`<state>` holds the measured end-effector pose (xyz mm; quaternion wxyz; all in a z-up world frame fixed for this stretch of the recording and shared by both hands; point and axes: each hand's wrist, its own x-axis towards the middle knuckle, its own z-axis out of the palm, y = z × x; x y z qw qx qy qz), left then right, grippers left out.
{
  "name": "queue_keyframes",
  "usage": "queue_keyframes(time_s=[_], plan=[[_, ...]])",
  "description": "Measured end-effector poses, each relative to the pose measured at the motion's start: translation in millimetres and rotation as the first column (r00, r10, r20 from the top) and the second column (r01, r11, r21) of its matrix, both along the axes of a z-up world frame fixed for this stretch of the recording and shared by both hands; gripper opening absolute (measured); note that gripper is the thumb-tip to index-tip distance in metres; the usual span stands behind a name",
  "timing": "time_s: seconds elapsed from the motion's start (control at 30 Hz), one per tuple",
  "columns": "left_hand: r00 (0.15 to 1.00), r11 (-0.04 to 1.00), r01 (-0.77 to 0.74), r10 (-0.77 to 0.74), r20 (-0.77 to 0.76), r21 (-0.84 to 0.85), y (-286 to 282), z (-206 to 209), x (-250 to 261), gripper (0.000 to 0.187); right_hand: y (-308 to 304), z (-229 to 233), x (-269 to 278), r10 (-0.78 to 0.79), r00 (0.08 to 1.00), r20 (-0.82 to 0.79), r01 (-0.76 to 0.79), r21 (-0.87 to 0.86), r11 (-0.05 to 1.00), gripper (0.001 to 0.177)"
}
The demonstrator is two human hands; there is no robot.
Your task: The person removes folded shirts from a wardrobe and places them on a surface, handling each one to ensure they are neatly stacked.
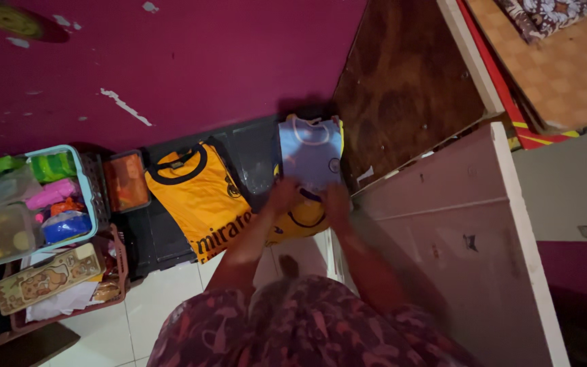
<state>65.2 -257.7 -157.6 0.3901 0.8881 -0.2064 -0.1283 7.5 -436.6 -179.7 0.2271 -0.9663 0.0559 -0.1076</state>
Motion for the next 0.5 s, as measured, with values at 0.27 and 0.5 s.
queue_keyframes(time_s=[0.27,0.5], plan=[[0.999,0.996,0.014,-0.011,0.036,-0.086,-1.2,43.4,-29.9,0.024,-16.0,-54.7,-29.2,0.05,0.996,-0.07,-0.024,0.332,0.943,0.022],[0.953,0.979,-0.087,0.136,0.272,-0.184,-16.8,124.6,-32.9,0.022,-14.0,61.7,-64.5,-0.102,0.953,0.286,0.032,0.239,0.971,0.015]])
